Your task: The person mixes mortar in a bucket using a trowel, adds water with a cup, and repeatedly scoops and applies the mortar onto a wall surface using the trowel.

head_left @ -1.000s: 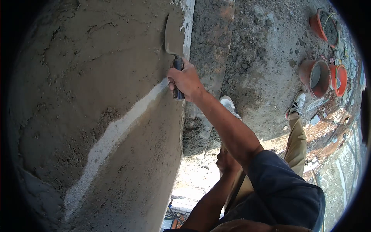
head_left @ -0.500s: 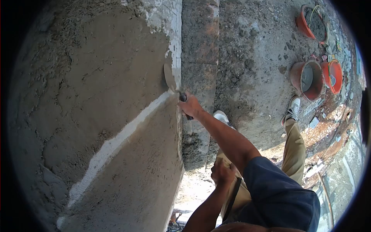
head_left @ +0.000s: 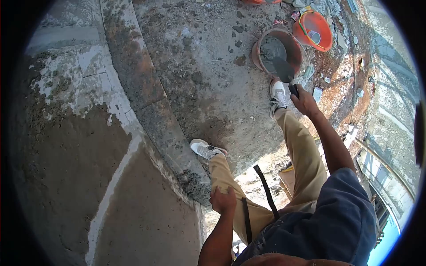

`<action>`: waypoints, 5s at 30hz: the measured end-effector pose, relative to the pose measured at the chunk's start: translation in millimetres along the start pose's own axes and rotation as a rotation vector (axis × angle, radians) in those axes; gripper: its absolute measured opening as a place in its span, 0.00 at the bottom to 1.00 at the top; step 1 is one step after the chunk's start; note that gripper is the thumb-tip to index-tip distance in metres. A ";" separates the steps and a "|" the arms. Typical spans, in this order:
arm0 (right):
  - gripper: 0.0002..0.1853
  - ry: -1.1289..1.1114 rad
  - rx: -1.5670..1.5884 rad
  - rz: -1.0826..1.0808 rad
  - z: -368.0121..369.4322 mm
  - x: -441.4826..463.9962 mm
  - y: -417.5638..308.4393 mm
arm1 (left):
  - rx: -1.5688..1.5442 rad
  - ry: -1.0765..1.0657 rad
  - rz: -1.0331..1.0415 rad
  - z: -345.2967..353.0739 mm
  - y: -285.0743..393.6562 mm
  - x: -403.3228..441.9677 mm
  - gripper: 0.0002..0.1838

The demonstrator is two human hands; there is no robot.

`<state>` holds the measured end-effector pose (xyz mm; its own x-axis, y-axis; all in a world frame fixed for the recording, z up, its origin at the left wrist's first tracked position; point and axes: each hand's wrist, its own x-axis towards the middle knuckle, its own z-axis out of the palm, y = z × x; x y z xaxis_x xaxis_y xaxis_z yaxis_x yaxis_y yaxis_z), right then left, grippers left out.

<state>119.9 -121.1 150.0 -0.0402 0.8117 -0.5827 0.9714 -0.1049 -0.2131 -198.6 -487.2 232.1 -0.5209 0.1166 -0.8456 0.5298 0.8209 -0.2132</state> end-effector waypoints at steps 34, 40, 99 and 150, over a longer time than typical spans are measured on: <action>0.23 -0.226 0.359 -0.031 -53.1 73.4 89.8 | -0.002 0.436 1.413 -93.9 665.8 128.9 0.35; 0.29 -0.130 0.611 0.263 -68.9 -6.9 170.7 | 0.575 0.145 1.331 -24.4 749.1 112.8 0.32; 0.15 -0.071 -0.796 -1.264 -573.6 -20.0 -431.8 | -2.057 0.112 0.239 -482.0 279.9 -287.4 0.25; 0.29 -2.541 -1.885 -1.368 -577.5 382.6 -656.8 | -3.103 1.428 -2.901 -875.8 1010.7 -200.7 0.10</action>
<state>-398.2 590.2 519.9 0.8485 -0.5112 -0.1367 -0.0944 0.1080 -0.9897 -144.7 808.7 615.0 0.5786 -0.1443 -0.8027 0.6961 -0.4254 0.5783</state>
